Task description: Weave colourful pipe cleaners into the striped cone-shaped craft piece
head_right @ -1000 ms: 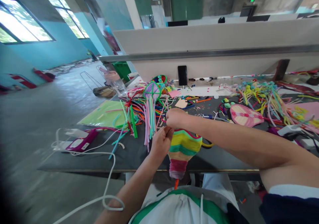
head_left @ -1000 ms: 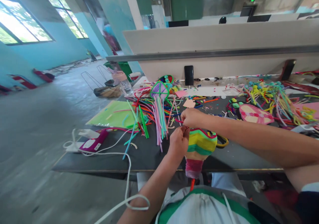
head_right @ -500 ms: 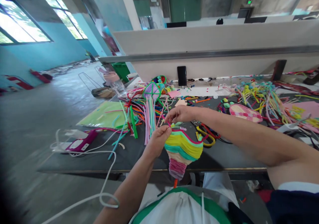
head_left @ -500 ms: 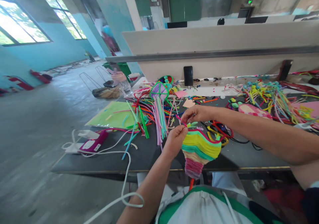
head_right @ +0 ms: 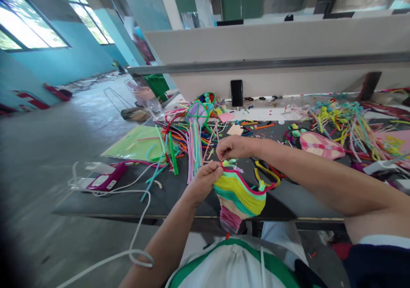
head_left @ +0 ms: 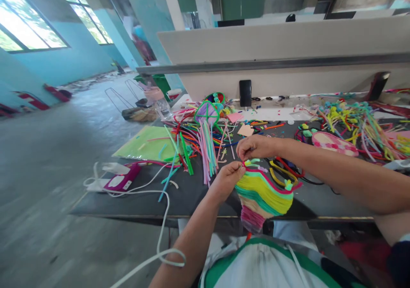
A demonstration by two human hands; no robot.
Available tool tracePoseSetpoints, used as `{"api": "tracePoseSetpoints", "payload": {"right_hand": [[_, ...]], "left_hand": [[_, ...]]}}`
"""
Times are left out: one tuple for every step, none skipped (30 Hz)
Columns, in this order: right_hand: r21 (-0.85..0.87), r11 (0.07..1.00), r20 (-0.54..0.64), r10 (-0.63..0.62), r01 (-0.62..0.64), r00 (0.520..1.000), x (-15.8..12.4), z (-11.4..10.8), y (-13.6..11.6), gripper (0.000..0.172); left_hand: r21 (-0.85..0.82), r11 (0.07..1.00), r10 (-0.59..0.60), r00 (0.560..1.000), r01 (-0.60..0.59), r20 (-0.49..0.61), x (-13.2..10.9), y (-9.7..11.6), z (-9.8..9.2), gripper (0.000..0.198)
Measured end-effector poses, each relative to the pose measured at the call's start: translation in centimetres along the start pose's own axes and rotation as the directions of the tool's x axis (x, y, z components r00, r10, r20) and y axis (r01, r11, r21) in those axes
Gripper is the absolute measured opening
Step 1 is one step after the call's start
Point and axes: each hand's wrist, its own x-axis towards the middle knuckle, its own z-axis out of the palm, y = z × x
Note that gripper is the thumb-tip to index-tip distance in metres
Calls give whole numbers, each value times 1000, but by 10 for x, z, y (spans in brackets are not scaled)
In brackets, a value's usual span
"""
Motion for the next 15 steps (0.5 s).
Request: {"api": "tracePoseSetpoints", "payload": {"right_hand": [[-30, 1000, 34, 10, -9, 999, 2, -2, -5, 7], [-68, 998, 67, 21, -17, 998, 5, -4, -12, 7], [-112, 994, 104, 29, -17, 994, 8, -6, -18, 8], [-153, 988, 137, 32, -11, 990, 12, -7, -24, 10], [-195, 981, 165, 38, -5, 986, 16, -8, -30, 11], [-227, 974, 192, 49, -4, 980, 19, -9, -33, 11], [-244, 970, 204, 66, -15, 977, 22, -8, -34, 11], [-242, 969, 205, 91, -39, 975, 24, -7, -32, 10], [-219, 973, 193, 119, -75, 974, 25, -6, -28, 9], [-171, 978, 171, 146, -116, 974, 24, -3, -23, 8], [-96, 984, 146, 166, -153, 975, 22, 0, -16, 5], [-5, 985, 121, 174, -174, 977, 19, 3, -9, 4], [94, 978, 91, 176, -185, 980, 14, 7, -3, 5], [175, 966, 63, 181, -189, 982, 9, 12, 3, 7], [242, 950, 34, 193, -196, 981, 3, 17, 8, 9]], "left_hand": [[-15, 1000, -20, 1000, 20, -7, 1, -2, 0, 29], [-32, 999, -42, 999, 41, -19, 3, -4, -1, 29], [-51, 997, -59, 998, 57, -34, 4, -6, -1, 29], [-69, 996, -68, 996, 64, -52, 5, -7, -1, 29], [-86, 994, -69, 995, 63, -66, 6, -8, -1, 27], [-103, 993, -66, 995, 58, -73, 7, -9, -1, 25], [-115, 992, -59, 995, 51, -74, 7, -9, -1, 24], [-122, 992, -52, 996, 43, -73, 6, -9, -1, 23], [-123, 992, -45, 997, 36, -70, 5, -8, -1, 23], [-119, 992, -40, 997, 32, -66, 3, -7, -2, 23], [-111, 993, -33, 997, 26, -64, 1, -6, -2, 25], [-103, 995, -24, 997, 17, -68, -1, -6, -2, 27], [-96, 995, -14, 997, 7, -77, -3, -6, -2, 27], [-93, 996, -3, 996, -5, -89, -4, -6, -2, 26], [-91, 996, 11, 994, -21, -108, -5, -6, -1, 25]]}}
